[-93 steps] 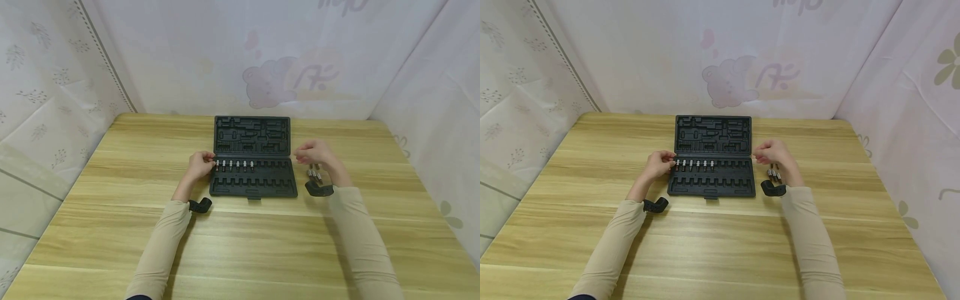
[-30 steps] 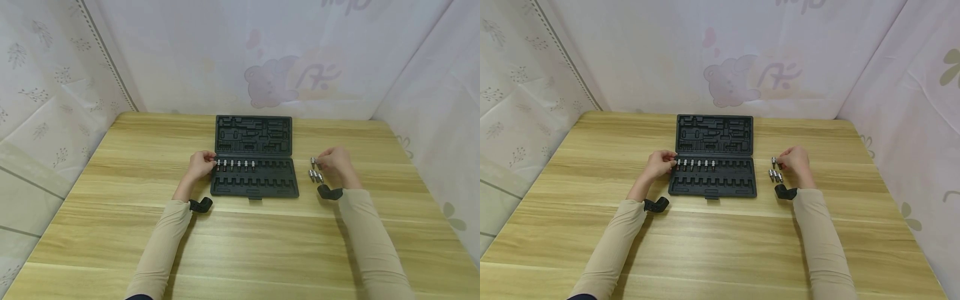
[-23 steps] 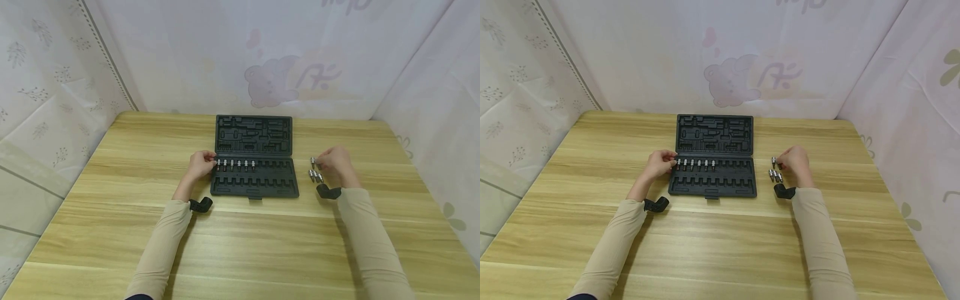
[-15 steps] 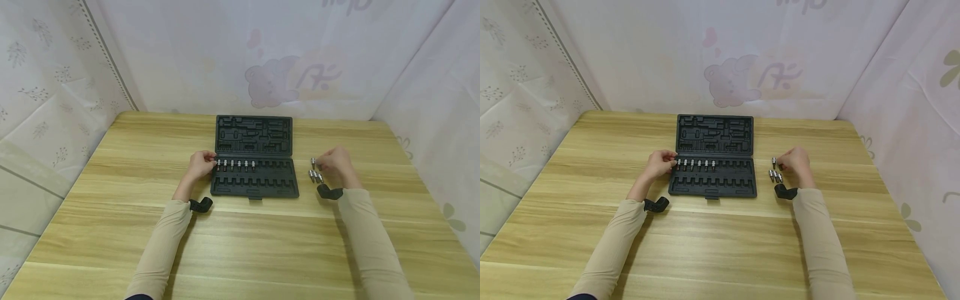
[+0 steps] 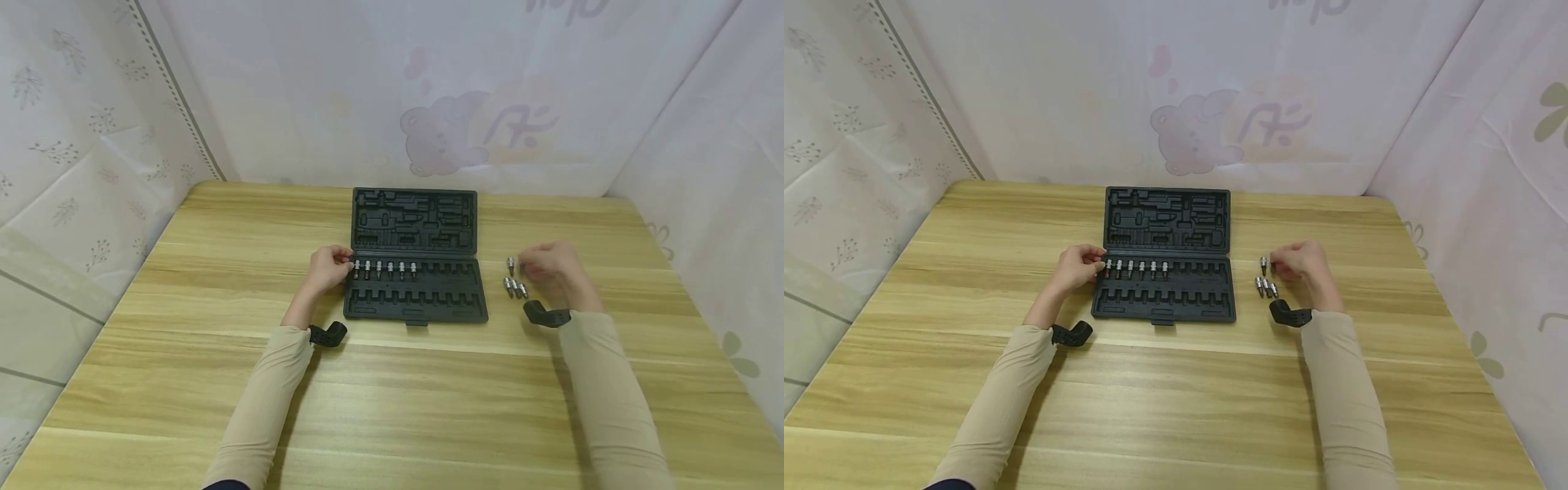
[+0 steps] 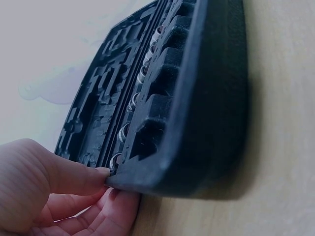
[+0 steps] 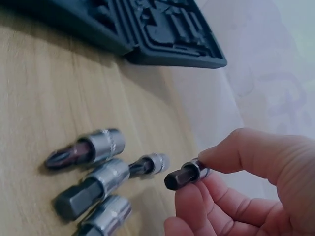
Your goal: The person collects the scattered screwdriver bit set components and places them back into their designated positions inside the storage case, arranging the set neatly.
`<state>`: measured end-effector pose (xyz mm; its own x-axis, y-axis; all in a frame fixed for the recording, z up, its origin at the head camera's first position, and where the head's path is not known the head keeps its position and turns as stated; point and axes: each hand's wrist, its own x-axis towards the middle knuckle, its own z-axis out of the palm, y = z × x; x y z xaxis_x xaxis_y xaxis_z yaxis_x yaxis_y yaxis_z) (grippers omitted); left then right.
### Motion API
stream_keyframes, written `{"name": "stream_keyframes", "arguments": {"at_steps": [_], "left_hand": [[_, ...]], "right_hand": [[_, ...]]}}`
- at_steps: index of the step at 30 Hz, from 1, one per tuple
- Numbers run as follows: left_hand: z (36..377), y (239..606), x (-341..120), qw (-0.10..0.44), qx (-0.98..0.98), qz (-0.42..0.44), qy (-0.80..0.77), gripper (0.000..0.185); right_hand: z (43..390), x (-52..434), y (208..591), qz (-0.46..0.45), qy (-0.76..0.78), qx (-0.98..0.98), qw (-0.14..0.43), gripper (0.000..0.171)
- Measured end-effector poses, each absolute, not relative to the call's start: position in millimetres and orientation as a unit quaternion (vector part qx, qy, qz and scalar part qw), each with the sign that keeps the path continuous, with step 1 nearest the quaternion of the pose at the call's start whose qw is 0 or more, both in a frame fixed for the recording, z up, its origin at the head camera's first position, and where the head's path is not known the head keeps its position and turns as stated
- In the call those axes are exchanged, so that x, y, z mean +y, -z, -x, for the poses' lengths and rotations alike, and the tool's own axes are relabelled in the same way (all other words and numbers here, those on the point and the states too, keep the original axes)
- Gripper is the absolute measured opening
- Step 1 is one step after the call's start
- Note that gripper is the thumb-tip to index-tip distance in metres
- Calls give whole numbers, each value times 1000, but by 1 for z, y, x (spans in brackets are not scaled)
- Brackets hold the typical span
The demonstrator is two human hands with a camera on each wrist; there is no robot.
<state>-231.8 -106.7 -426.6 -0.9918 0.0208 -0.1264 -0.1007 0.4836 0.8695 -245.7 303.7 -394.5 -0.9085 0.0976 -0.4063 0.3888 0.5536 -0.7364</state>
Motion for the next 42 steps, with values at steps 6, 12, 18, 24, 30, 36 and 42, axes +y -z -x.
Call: {"name": "stream_keyframes", "arguments": {"at_steps": [6,12,18,24,30,36,42], "left_hand": [[232,428,-108,64,855,26,-514,22],[231,427,-108,67,854,22,-515,23],[231,427,-108,65,854,18,-515,23],[230,426,-108,65,854,20,-516,23],[230,426,-108,68,853,22,-517,23],[231,426,-108,66,853,21,-518,23],[231,425,-107,69,853,25,-517,23]], "right_hand": [[243,297,388,-140,474,855,160,51],[240,288,384,-137,486,848,162,49],[241,278,384,-125,483,853,155,51],[241,266,383,-112,479,856,157,48],[241,256,383,-107,492,849,160,45],[243,245,380,-100,491,849,164,45],[245,233,378,-96,491,850,165,45]]}}
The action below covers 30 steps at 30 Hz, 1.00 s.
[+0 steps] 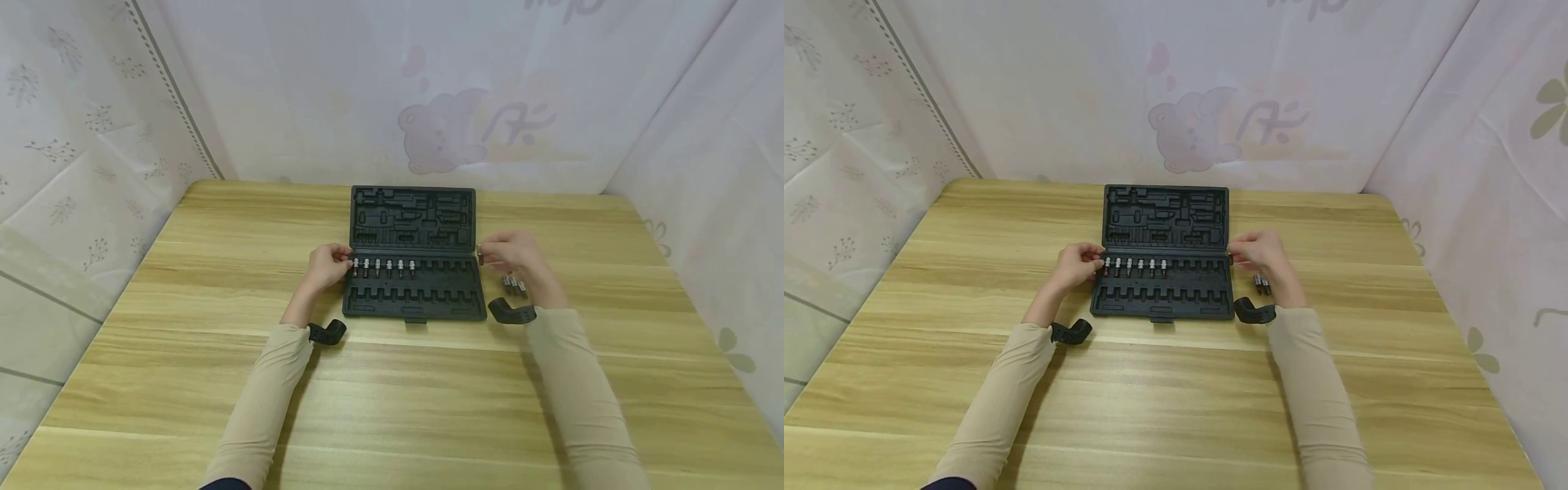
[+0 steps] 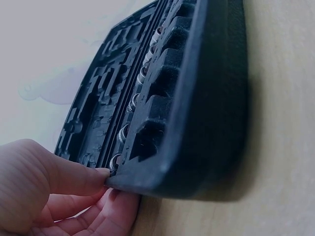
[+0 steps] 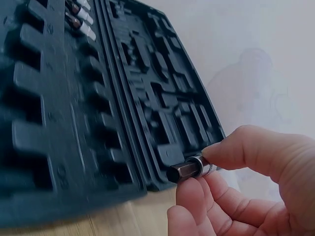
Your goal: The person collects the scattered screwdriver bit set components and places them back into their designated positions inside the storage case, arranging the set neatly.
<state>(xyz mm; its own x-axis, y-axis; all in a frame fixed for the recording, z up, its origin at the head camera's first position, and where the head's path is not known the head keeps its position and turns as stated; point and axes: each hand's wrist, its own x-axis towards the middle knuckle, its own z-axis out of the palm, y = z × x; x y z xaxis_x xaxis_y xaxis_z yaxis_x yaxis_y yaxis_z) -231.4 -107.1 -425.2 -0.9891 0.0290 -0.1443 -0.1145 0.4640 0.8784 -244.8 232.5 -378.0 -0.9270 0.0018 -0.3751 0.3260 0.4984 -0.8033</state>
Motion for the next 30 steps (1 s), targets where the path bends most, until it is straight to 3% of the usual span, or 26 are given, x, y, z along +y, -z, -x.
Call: {"name": "stream_keyframes", "arguments": {"at_steps": [30], "left_hand": [[232,428,-107,62,856,24,-513,23]], "right_hand": [[249,175,385,-73,466,861,193,32]]}}
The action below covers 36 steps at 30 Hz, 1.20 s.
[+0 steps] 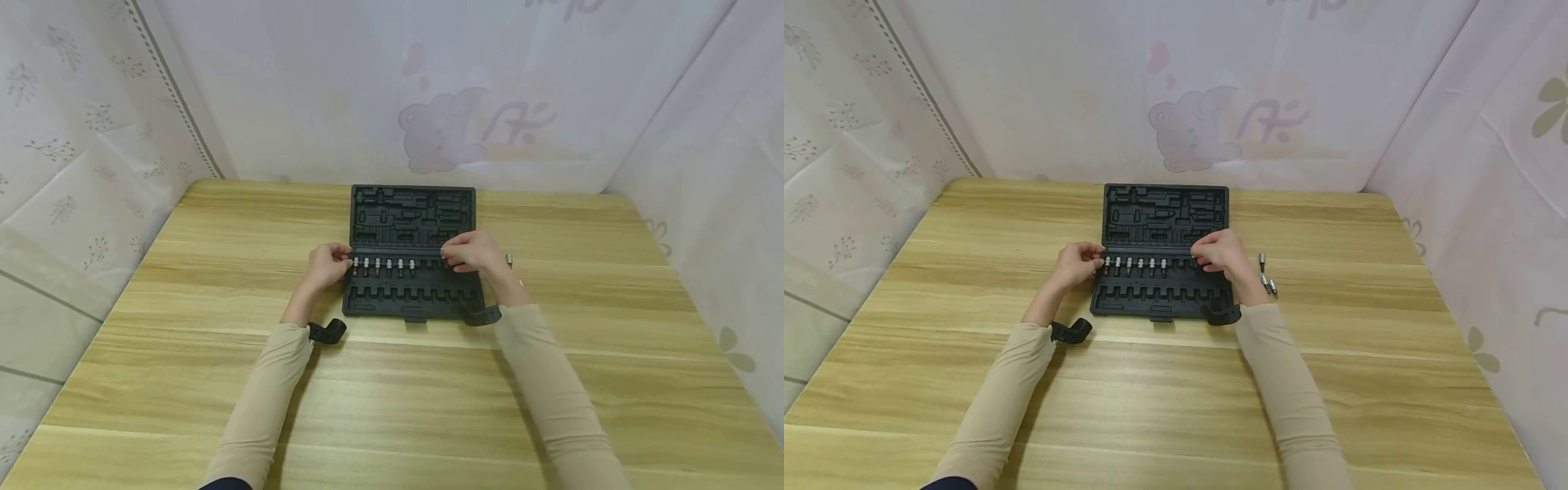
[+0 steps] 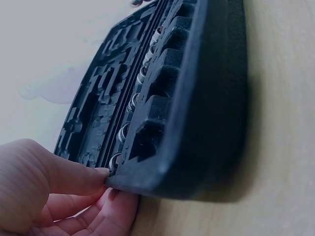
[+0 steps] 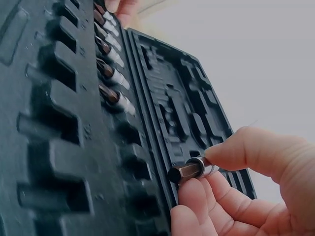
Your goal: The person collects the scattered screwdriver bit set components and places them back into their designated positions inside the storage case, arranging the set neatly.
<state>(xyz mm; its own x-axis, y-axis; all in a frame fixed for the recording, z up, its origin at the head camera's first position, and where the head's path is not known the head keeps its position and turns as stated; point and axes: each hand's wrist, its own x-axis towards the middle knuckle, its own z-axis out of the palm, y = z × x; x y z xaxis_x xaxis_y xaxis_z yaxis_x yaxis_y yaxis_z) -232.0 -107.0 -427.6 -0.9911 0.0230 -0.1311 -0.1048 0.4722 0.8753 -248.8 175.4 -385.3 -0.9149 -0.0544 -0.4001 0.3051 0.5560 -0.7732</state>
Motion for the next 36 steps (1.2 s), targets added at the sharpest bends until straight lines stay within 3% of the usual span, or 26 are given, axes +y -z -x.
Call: {"name": "stream_keyframes", "arguments": {"at_steps": [11,24,36], "left_hand": [[232,427,-107,63,860,23,-505,23],[232,425,-107,63,858,20,-509,24],[232,426,-108,63,857,20,-511,23]], "right_hand": [[247,153,390,-65,464,861,198,28],[254,129,393,-82,384,906,157,16],[260,125,388,-100,358,905,205,9]]}}
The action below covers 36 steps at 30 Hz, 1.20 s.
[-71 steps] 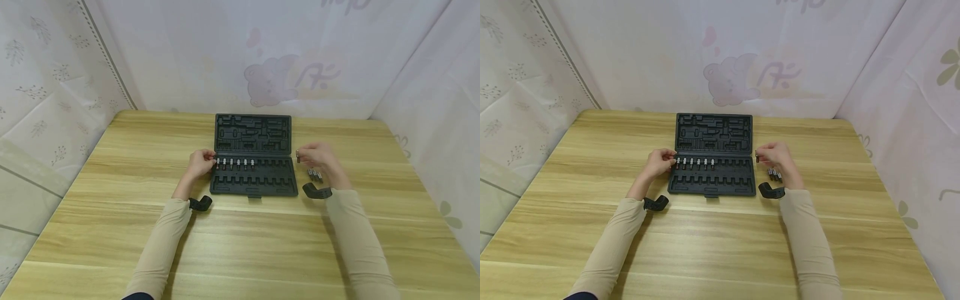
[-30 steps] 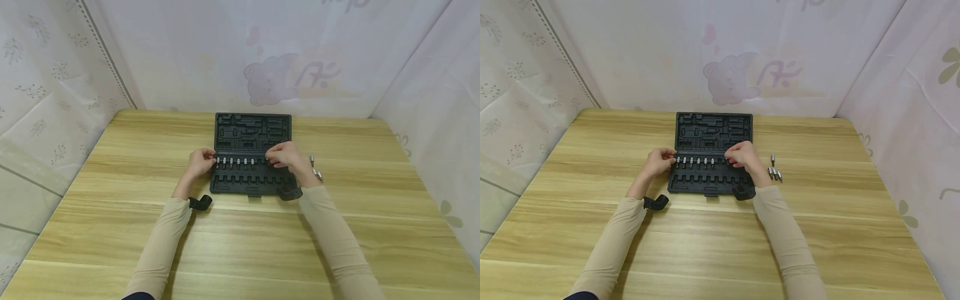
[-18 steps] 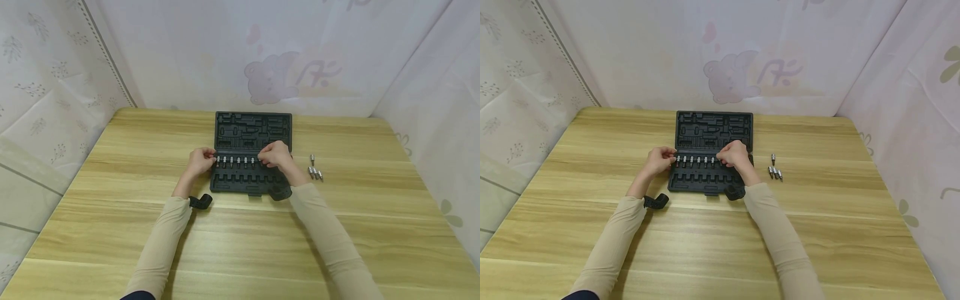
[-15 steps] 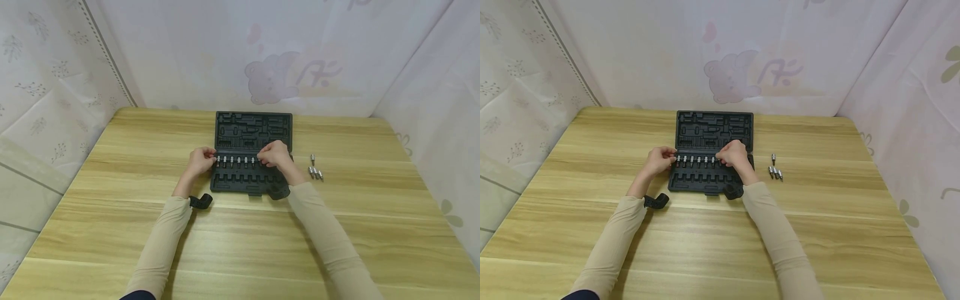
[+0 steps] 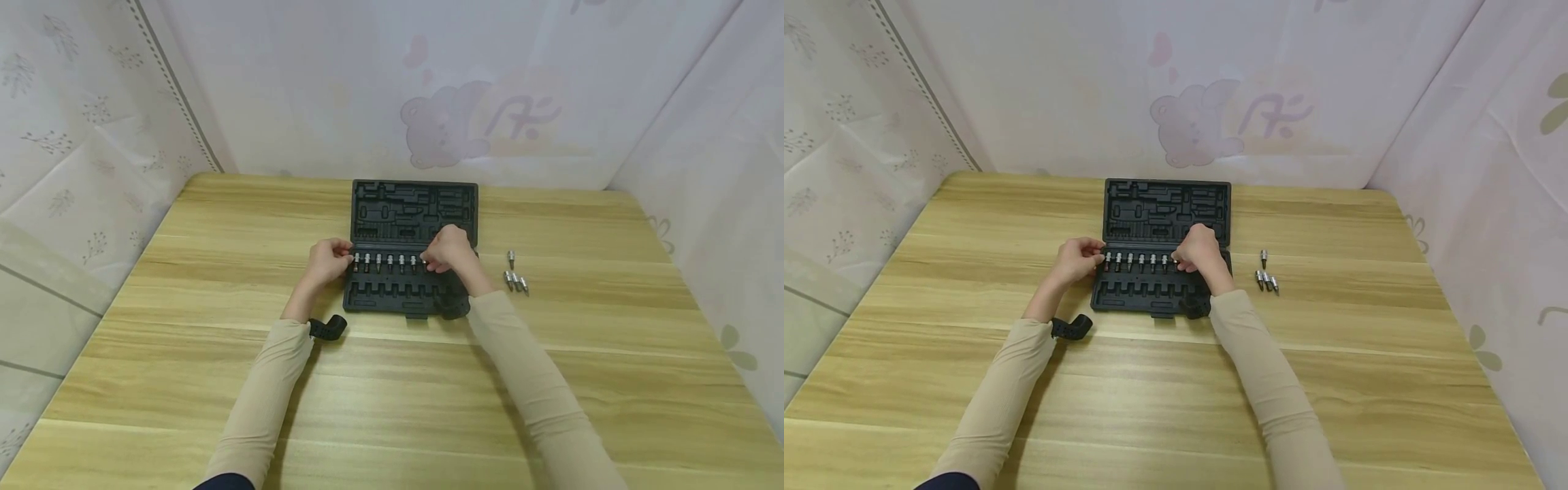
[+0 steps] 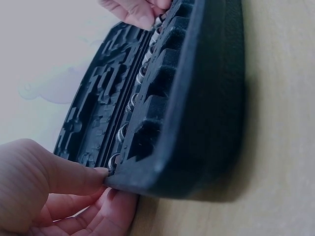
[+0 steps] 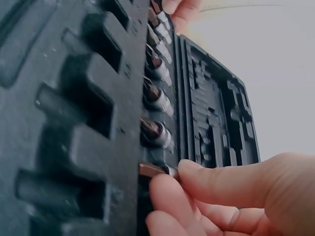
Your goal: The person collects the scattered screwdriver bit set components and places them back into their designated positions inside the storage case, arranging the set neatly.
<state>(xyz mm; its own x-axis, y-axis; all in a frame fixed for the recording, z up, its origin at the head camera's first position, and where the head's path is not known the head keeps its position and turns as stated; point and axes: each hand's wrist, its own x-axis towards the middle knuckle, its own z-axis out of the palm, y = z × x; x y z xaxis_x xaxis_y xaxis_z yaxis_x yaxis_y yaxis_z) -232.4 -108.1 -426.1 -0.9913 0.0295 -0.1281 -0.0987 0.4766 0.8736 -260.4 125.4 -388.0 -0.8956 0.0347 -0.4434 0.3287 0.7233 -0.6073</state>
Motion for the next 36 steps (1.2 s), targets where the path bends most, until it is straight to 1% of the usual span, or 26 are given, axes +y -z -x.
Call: {"name": "stream_keyframes", "arguments": {"at_steps": [4,7,12,16,19,22,29,31,36], "left_hand": [[233,426,-107,63,860,14,-506,24],[233,426,-107,64,863,11,-501,25],[234,427,-108,64,862,16,-503,25],[234,425,-112,55,860,19,-507,25],[233,423,-115,54,861,20,-505,25],[231,422,-117,59,861,22,-505,25],[229,424,-114,59,869,18,-492,25],[230,426,-112,61,870,12,-489,25],[231,426,-108,57,869,11,-491,25]], "right_hand": [[263,131,387,-96,391,886,229,7],[267,135,386,-98,396,879,245,10],[274,137,385,-114,369,881,272,25],[285,135,384,-118,343,879,310,34],[293,132,382,-114,318,878,338,34],[294,129,377,-111,308,877,352,36],[293,130,374,-103,275,878,379,28],[294,129,372,-101,247,884,383,33],[298,123,362,-102,184,901,381,59]]}}
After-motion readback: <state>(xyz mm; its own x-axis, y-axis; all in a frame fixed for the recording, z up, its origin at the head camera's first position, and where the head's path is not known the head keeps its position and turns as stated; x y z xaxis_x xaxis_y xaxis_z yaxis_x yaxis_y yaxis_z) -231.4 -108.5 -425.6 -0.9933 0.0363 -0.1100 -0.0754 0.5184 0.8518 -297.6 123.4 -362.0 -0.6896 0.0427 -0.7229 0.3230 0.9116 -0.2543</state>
